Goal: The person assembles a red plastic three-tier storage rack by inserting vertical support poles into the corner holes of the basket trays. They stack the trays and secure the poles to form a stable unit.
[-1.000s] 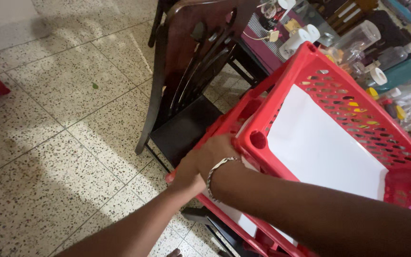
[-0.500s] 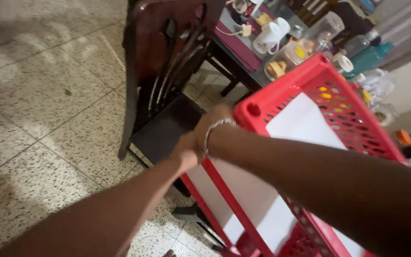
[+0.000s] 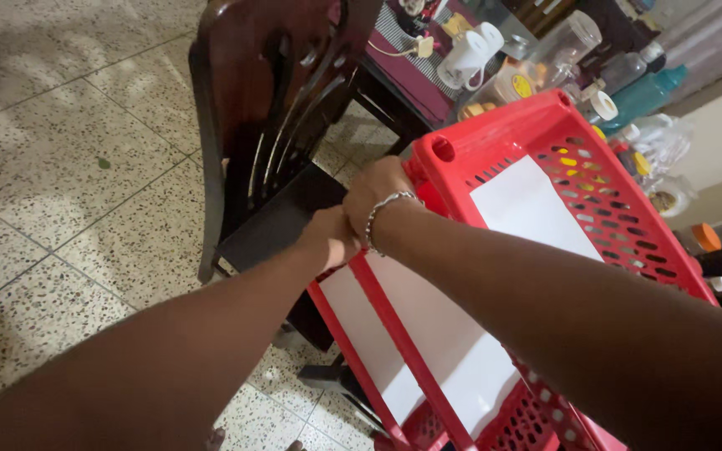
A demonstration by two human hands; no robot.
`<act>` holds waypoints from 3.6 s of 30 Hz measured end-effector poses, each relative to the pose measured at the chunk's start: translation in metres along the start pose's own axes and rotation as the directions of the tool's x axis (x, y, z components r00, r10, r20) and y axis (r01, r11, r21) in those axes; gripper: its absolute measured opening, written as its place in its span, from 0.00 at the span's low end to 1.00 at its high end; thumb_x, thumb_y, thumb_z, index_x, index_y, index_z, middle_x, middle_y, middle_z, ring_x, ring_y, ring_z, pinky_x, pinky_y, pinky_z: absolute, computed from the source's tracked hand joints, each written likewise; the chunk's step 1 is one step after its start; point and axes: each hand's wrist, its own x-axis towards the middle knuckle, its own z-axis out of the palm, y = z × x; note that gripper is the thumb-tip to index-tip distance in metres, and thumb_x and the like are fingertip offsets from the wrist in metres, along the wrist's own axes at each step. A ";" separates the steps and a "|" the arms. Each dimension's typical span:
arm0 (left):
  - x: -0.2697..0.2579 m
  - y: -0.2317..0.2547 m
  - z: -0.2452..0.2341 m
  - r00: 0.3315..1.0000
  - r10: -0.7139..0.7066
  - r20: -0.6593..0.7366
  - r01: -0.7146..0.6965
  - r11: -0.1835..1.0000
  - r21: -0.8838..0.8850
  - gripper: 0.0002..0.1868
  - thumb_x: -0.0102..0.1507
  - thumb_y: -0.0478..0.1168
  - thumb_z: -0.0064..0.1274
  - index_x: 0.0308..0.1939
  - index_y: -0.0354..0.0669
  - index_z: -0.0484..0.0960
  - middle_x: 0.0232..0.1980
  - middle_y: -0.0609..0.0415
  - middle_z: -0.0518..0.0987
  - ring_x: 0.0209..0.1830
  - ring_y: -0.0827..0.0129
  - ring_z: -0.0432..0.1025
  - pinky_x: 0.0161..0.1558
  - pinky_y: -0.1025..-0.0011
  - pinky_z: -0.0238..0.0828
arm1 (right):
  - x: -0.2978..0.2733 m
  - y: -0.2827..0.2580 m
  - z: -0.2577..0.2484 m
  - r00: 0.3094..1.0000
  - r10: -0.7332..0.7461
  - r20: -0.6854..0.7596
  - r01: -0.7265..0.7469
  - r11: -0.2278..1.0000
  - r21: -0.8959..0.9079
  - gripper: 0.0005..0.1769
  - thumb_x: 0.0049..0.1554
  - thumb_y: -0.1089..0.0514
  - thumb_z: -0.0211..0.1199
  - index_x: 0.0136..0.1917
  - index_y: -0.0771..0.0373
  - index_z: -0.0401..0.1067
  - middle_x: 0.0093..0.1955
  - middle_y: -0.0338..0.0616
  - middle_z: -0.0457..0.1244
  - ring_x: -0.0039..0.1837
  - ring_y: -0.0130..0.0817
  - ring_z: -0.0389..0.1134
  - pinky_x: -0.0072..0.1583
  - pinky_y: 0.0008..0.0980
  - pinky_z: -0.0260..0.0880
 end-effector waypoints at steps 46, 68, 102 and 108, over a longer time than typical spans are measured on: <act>-0.053 0.071 -0.030 0.880 -0.461 -0.113 0.441 0.883 -0.164 0.15 0.63 0.41 0.56 0.51 0.38 0.79 0.56 0.39 0.80 0.60 0.44 0.72 0.56 0.54 0.73 | -0.003 -0.016 0.001 0.997 0.074 -0.005 -0.073 0.995 0.066 0.13 0.59 0.48 0.61 0.53 0.50 0.82 0.53 0.41 0.72 0.58 0.44 0.72 0.56 0.49 0.66; -0.079 0.070 -0.039 0.880 -0.442 -0.175 0.469 0.867 0.169 0.16 0.57 0.48 0.62 0.44 0.45 0.83 0.51 0.46 0.83 0.54 0.52 0.78 0.52 0.60 0.77 | -0.023 -0.047 0.006 0.983 -0.076 -0.170 0.095 0.990 0.104 0.13 0.60 0.51 0.57 0.51 0.48 0.82 0.51 0.39 0.72 0.57 0.44 0.71 0.55 0.52 0.65; -0.182 0.307 -0.053 0.813 -0.359 0.459 0.577 0.393 -0.716 0.61 0.57 0.72 0.47 0.78 0.71 0.18 0.84 0.55 0.39 0.79 0.44 0.50 0.69 0.31 0.54 | -0.371 -0.104 0.279 0.391 0.351 0.850 0.441 -0.883 0.162 0.19 0.58 0.56 0.52 0.60 0.66 0.68 0.47 0.53 0.67 0.45 0.48 0.70 0.49 0.49 0.74; -0.191 0.287 -0.036 0.874 -0.452 0.177 0.405 0.478 -0.779 0.62 0.62 0.49 0.59 0.80 0.63 0.21 0.81 0.45 0.56 0.75 0.52 0.61 0.69 0.47 0.66 | -0.338 -0.162 0.191 0.408 0.275 0.870 0.716 -0.688 -0.118 0.23 0.61 0.42 0.53 0.59 0.62 0.66 0.48 0.48 0.64 0.48 0.44 0.67 0.49 0.47 0.70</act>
